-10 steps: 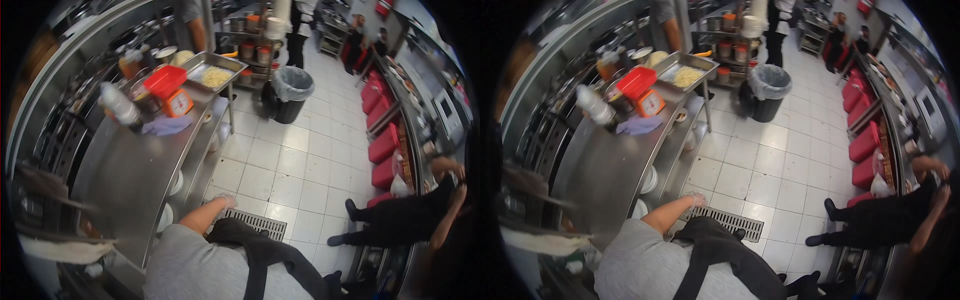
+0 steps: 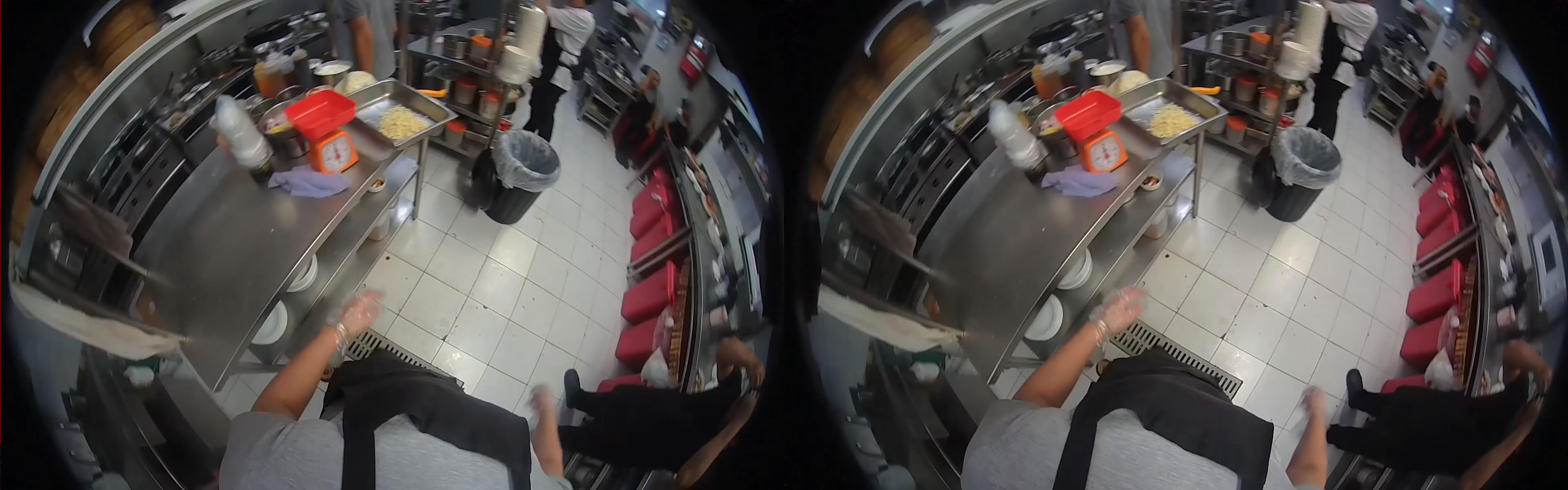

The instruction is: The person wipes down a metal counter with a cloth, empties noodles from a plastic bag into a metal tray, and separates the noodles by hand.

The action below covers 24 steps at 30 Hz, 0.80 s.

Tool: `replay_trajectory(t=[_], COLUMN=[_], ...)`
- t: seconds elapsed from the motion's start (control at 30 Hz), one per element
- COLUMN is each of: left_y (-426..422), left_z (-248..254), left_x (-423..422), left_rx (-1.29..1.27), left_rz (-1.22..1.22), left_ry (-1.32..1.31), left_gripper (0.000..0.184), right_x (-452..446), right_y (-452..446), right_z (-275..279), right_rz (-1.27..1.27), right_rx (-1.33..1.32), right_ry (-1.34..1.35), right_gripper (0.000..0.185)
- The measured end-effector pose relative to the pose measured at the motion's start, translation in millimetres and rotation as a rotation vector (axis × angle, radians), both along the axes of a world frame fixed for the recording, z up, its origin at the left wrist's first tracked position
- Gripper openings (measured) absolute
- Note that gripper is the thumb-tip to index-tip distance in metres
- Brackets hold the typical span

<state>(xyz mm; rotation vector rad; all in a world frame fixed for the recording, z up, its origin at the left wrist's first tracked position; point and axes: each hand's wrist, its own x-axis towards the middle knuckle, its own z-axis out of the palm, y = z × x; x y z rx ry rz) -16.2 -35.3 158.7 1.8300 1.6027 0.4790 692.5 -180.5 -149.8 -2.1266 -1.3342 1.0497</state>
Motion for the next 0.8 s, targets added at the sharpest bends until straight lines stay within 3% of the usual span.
replay_trajectory(t=[0.07,0.17,0.27,0.37,0.4,0.53,0.63,0.77,0.8], left_y=[14.8,50.6,83.3,117.0,121.2,169.4,223.2,244.4,238.9], left_z=[11.2,52.7,56.9,36.8,41.1,53.8,56.0,68.1,68.9], left_x=[-23.2,-53.3,-81.8,-127.4,-133.7,-158.8,-163.8,-159.5,-161.5], left_rx=[0.372,0.575,0.469,0.227,0.269,0.342,0.384,0.005,0.026], left_rz=[0.145,0.359,0.546,0.721,0.791,0.741,0.79,0.946,0.95], left_ry=[-0.015,0.253,0.57,0.555,0.406,0.468,0.398,0.296,0.324], left_gripper=[0.041,0.053,0.063,0.068,0.071,0.071,0.075,0.079,0.069], right_x=[-37.2,-158.0,-281.5,-384.9,-412.3,-508.3,-552.2,-569.7,-570.2], right_y=[120.5,258.2,307.3,334.3,342.9,379.4,412.2,428.7,432.3], right_z=[103.3,228.3,288.6,315.2,323.6,349.3,330.6,315.8,310.4], right_rz=[-0.221,-0.133,0.05,0.34,0.41,0.652,0.749,0.842,0.855], right_rx=[0.023,-0.056,0.038,-0.174,-0.214,-0.254,-0.194,-0.252,-0.316], right_ry=[0.536,0.278,0.431,0.472,0.499,0.474,0.412,0.303,0.281], right_gripper=[0.014,0.04,0.041,0.04,0.038,0.035,0.034,0.034,0.036])
